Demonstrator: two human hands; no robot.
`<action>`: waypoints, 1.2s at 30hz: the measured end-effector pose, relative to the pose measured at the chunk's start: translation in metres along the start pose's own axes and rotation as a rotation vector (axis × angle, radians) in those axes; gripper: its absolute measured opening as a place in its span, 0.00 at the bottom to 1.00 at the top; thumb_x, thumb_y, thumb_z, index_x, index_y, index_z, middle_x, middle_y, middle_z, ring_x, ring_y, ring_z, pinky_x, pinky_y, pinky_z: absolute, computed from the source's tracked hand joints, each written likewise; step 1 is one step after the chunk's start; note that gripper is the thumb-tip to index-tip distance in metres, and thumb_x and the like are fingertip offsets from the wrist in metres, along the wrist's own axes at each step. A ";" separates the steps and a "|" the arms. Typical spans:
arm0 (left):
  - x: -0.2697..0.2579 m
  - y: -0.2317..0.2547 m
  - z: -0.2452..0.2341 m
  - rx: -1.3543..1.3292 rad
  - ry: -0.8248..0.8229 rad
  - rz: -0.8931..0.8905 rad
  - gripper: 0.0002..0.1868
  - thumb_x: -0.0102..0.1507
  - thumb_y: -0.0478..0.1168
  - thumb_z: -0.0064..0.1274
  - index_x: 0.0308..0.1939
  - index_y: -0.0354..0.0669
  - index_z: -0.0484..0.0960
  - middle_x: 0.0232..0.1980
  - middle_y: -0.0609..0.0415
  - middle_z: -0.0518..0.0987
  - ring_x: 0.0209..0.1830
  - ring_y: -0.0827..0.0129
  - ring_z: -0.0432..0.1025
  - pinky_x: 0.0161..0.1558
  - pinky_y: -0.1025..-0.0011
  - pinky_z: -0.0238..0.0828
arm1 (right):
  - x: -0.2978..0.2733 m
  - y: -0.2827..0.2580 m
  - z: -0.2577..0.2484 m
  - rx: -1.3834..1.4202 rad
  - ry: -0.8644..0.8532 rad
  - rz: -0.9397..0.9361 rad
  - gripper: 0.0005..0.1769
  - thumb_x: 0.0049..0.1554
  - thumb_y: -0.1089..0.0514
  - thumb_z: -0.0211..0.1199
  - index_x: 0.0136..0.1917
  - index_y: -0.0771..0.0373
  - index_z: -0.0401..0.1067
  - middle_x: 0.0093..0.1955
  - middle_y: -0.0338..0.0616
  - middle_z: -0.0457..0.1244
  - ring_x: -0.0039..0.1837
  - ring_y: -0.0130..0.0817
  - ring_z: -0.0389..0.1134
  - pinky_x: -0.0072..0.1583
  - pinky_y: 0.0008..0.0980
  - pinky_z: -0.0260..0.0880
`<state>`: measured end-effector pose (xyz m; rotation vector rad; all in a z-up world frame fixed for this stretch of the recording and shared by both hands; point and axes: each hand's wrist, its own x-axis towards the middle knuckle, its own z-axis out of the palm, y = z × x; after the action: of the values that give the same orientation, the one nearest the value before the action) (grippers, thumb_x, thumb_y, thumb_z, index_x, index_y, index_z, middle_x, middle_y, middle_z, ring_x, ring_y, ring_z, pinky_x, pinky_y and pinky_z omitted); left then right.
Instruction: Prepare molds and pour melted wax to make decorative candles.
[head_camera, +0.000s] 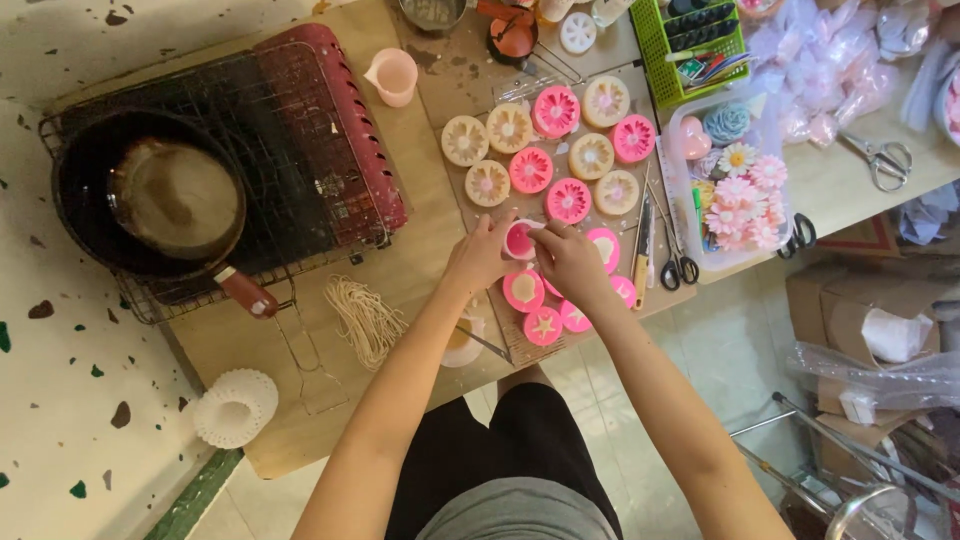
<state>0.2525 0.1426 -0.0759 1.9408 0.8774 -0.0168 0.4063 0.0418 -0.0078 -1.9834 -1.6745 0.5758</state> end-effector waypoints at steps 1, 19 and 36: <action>0.001 -0.004 0.003 0.000 -0.002 -0.002 0.53 0.50 0.54 0.69 0.75 0.53 0.59 0.60 0.40 0.70 0.58 0.45 0.71 0.53 0.53 0.71 | -0.001 0.004 0.006 0.001 -0.001 0.002 0.10 0.56 0.63 0.62 0.51 0.65 0.77 0.45 0.51 0.67 0.46 0.50 0.70 0.46 0.45 0.70; 0.008 -0.021 0.024 -0.049 0.032 -0.014 0.42 0.57 0.55 0.63 0.72 0.50 0.67 0.64 0.36 0.72 0.60 0.44 0.72 0.55 0.53 0.72 | 0.009 -0.010 0.007 -0.137 -0.069 -0.024 0.08 0.55 0.62 0.62 0.48 0.62 0.77 0.48 0.48 0.68 0.48 0.50 0.70 0.48 0.45 0.72; 0.010 -0.017 0.025 -0.033 0.008 -0.069 0.44 0.57 0.59 0.63 0.74 0.51 0.66 0.65 0.36 0.70 0.61 0.42 0.72 0.55 0.51 0.72 | 0.006 0.001 0.004 -0.081 -0.064 -0.035 0.08 0.55 0.63 0.61 0.49 0.65 0.77 0.47 0.50 0.68 0.47 0.52 0.70 0.47 0.45 0.70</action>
<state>0.2587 0.1333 -0.1058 1.8806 0.9440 -0.0347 0.4053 0.0480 -0.0115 -2.0074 -1.7937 0.5731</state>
